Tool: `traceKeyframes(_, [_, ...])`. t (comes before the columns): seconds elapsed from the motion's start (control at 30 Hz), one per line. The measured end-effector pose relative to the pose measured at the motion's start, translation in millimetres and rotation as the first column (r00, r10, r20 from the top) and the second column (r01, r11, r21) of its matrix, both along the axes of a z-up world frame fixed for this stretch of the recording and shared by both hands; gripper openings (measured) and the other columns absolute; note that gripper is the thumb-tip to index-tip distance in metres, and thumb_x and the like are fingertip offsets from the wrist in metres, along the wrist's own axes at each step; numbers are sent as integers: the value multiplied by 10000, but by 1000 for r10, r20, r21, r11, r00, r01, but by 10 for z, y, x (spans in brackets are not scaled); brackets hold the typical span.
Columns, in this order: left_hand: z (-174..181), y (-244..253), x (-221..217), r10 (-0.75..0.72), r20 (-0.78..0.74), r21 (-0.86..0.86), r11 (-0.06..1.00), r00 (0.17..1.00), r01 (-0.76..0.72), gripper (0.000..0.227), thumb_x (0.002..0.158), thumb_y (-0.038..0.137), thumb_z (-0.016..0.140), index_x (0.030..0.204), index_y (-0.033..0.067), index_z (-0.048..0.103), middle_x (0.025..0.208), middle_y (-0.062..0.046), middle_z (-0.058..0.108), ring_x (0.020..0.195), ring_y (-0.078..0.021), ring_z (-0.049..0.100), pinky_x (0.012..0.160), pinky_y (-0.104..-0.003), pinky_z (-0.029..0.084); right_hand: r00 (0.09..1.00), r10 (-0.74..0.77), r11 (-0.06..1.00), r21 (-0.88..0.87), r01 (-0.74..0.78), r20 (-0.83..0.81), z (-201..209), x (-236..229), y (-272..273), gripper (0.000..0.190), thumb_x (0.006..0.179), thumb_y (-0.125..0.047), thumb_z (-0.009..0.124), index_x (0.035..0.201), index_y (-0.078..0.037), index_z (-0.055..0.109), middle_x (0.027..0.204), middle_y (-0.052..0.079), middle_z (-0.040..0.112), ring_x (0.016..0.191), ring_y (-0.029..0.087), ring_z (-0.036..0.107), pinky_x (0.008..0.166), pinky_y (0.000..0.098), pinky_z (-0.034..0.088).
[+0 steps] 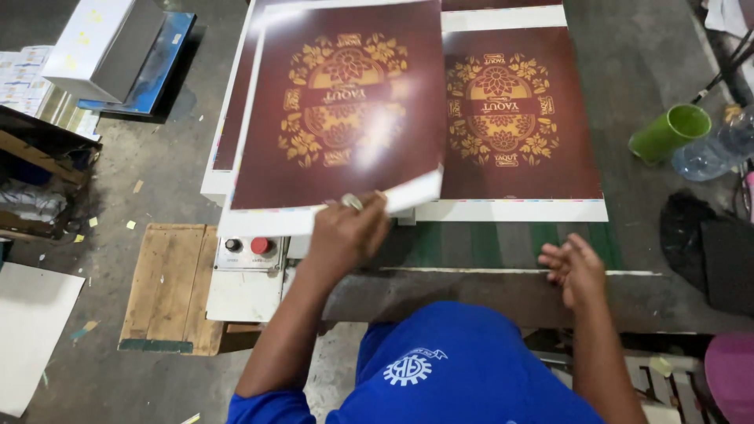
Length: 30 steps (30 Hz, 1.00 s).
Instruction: The person sorts through a stack of large, maroon-colored printed sheets with gold designs, separating them and placing them into piles on a workbench. The person briefly repositions the camera before resuming the sorting process.
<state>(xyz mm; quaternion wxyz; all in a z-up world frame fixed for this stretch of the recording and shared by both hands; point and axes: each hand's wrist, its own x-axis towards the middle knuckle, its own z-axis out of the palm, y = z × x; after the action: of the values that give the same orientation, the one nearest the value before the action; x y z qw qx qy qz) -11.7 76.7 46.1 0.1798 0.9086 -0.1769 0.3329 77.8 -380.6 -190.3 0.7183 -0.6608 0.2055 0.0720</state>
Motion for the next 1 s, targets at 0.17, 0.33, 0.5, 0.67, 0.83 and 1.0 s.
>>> traceKeyframes(0.17, [-393,-657,92,-224,-84,46,973,971,228,276,935,204,740,1078,-28,699,933,-176,735,749,-287,716,682,-419,570,939,338,936,78,-343,67,314,-405,635,513,1015,-186,567,1490,-12,478,1162,172,749,899,234,745,626,317,546])
traceKeyframes(0.33, [-545,-1252,101,-338,-119,113,930,934,351,331,873,253,707,1020,-39,655,1075,-229,720,1022,-330,734,816,-425,599,755,586,724,227,-651,294,574,-597,980,374,1001,-184,554,1341,-32,524,1116,98,715,936,190,724,727,342,632])
traceKeyframes(0.5, [17,-883,248,-306,-301,106,931,903,350,443,898,355,701,1068,-50,643,1057,-220,711,971,-359,716,911,-524,566,941,141,887,382,-258,307,726,-568,692,183,1073,-134,594,1220,-28,565,1023,99,706,829,188,689,587,343,548])
traceKeyframes(0.67, [-532,-54,754,41,-340,244,969,940,46,491,961,393,670,1240,-11,652,1249,-226,679,1003,-353,706,877,-471,559,951,-144,970,228,80,275,359,-625,89,251,1062,-107,616,1304,-91,549,1027,67,681,798,182,652,560,327,507])
traceKeyframes(0.83, [-502,485,982,52,-113,422,907,992,1,901,703,726,667,1175,-42,661,1290,-228,624,1222,-410,634,968,-542,520,952,-185,973,183,143,243,77,-726,-495,307,1072,-112,610,1371,-104,544,1109,42,657,833,163,637,575,330,512])
traceKeyframes(1.0, [-247,506,996,81,-494,436,884,865,167,766,806,628,702,1191,-34,672,1407,-212,589,1285,-362,584,1000,-454,513,964,-223,973,87,212,144,50,-894,-810,311,1089,-105,582,1398,-102,542,1138,57,659,833,169,654,576,322,484])
